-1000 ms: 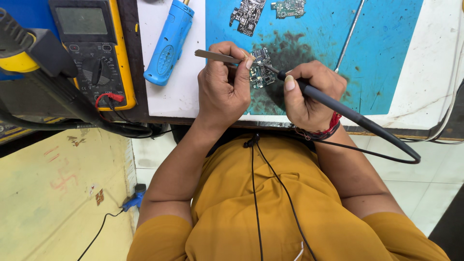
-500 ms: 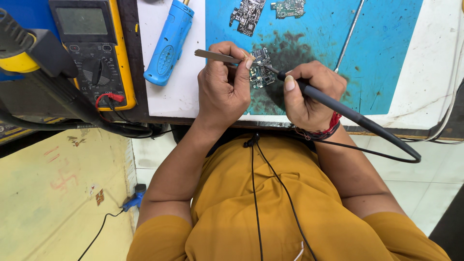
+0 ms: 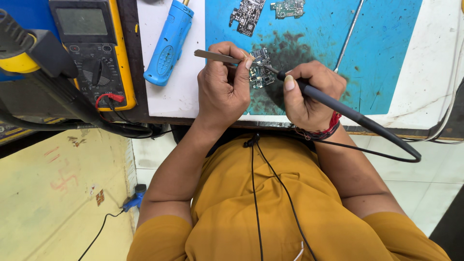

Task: The person solders components on a small circuit board at a repair workbench. They hold the board with tweezers in one hand while applying a soldering iron to its contacts with the other, repositioning the board repeatedly and working on different sections, with other boards and a multimeter on the bench.

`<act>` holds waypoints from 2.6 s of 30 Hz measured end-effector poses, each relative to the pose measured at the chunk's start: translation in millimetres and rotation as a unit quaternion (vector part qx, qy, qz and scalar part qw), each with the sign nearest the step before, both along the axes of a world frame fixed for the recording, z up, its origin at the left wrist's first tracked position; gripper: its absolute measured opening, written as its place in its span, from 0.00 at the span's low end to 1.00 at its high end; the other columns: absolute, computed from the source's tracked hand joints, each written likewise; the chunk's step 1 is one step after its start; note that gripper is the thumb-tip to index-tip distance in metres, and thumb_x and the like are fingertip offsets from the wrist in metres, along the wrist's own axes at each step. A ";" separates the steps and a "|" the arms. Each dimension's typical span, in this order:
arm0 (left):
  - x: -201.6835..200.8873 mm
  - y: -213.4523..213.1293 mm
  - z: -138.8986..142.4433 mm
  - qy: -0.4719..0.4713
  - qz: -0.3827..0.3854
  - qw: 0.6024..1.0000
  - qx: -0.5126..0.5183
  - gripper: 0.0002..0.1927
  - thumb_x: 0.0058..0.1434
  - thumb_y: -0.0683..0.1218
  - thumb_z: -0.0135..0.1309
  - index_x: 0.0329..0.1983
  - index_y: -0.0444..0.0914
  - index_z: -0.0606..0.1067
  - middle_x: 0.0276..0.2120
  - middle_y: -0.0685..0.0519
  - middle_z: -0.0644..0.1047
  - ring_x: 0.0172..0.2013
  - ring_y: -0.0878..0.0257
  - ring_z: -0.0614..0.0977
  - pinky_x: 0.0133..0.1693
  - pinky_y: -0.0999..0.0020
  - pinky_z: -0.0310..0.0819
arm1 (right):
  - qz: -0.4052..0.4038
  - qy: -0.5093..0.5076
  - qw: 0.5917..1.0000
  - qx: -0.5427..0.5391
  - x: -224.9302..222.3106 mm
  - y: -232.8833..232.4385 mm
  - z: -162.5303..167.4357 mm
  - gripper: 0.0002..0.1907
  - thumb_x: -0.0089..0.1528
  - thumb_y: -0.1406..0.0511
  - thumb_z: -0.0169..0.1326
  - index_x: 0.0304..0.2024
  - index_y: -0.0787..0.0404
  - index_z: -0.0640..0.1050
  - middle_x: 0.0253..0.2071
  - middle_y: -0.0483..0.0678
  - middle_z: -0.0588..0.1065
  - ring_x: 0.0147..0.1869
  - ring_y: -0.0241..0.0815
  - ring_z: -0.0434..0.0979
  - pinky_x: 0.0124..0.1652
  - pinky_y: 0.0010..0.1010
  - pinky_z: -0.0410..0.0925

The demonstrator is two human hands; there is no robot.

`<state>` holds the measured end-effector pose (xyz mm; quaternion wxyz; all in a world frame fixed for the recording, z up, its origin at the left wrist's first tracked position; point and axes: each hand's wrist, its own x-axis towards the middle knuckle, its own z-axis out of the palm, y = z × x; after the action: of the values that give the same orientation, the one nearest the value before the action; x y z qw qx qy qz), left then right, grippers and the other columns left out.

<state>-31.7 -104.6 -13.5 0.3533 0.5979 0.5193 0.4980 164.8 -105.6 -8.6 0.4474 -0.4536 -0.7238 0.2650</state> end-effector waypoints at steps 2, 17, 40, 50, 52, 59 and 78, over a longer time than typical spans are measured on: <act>0.4 -0.1 0.0 -0.001 -0.001 1.000 0.001 0.09 0.76 0.37 0.52 0.52 0.36 0.64 0.38 0.51 0.80 0.29 0.72 0.80 0.30 0.77 0.74 | 0.000 -0.003 1.000 0.003 0.2 0.1 -0.1 0.05 0.70 0.71 0.56 0.39 0.63 0.74 0.31 0.49 0.75 0.27 0.41 0.73 0.30 0.28 0.65; 0.2 -0.7 -2.1 0.000 -0.002 1.000 0.003 0.09 0.76 0.37 0.52 0.52 0.36 0.64 0.38 0.51 0.80 0.29 0.72 0.80 0.29 0.78 0.74 | -0.006 -0.003 1.000 -0.005 0.8 -1.1 -1.8 0.05 0.70 0.71 0.56 0.39 0.63 0.74 0.31 0.49 0.75 0.27 0.40 0.73 0.30 0.28 0.65; -0.4 -1.9 -1.4 0.000 -0.004 1.000 0.007 0.09 0.76 0.37 0.52 0.52 0.36 0.64 0.39 0.50 0.80 0.30 0.72 0.80 0.31 0.77 0.75 | -0.005 -0.006 1.000 -0.006 0.6 -2.0 0.0 0.05 0.70 0.71 0.56 0.38 0.63 0.74 0.30 0.49 0.74 0.26 0.41 0.73 0.30 0.28 0.64; 0.4 -2.2 -1.8 -0.004 -0.004 1.000 0.011 0.09 0.76 0.37 0.51 0.52 0.36 0.64 0.39 0.50 0.80 0.29 0.73 0.80 0.29 0.79 0.74 | 0.004 0.001 1.000 -0.002 1.6 -1.5 0.1 0.05 0.70 0.71 0.56 0.39 0.63 0.74 0.31 0.49 0.74 0.27 0.41 0.73 0.30 0.28 0.64; 0.5 -2.0 -1.5 0.013 -0.001 1.000 0.021 0.09 0.76 0.37 0.51 0.52 0.36 0.64 0.40 0.50 0.80 0.31 0.72 0.81 0.28 0.80 0.75 | 0.006 0.008 1.000 -0.003 1.2 -1.7 0.3 0.05 0.70 0.71 0.56 0.38 0.63 0.74 0.31 0.49 0.74 0.26 0.40 0.73 0.30 0.28 0.64; 0.6 -2.8 0.0 0.004 0.002 1.000 0.012 0.09 0.76 0.37 0.52 0.52 0.36 0.64 0.39 0.50 0.80 0.29 0.72 0.80 0.28 0.79 0.74 | 0.005 -0.003 1.000 0.005 1.2 -1.5 1.0 0.05 0.69 0.71 0.56 0.38 0.63 0.74 0.30 0.49 0.74 0.26 0.40 0.73 0.29 0.29 0.64; 2.6 -3.2 -0.2 0.003 0.004 1.000 0.003 0.09 0.76 0.37 0.52 0.52 0.36 0.64 0.39 0.51 0.80 0.30 0.72 0.80 0.31 0.77 0.75 | 0.007 -0.001 1.000 0.007 3.1 -1.8 -0.8 0.05 0.69 0.71 0.56 0.38 0.63 0.74 0.30 0.49 0.74 0.26 0.41 0.73 0.29 0.29 0.64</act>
<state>-29.2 -107.8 -13.7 0.3477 0.5982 0.5217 0.4992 167.9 -107.4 -9.4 0.4478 -0.4456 -0.7293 0.2627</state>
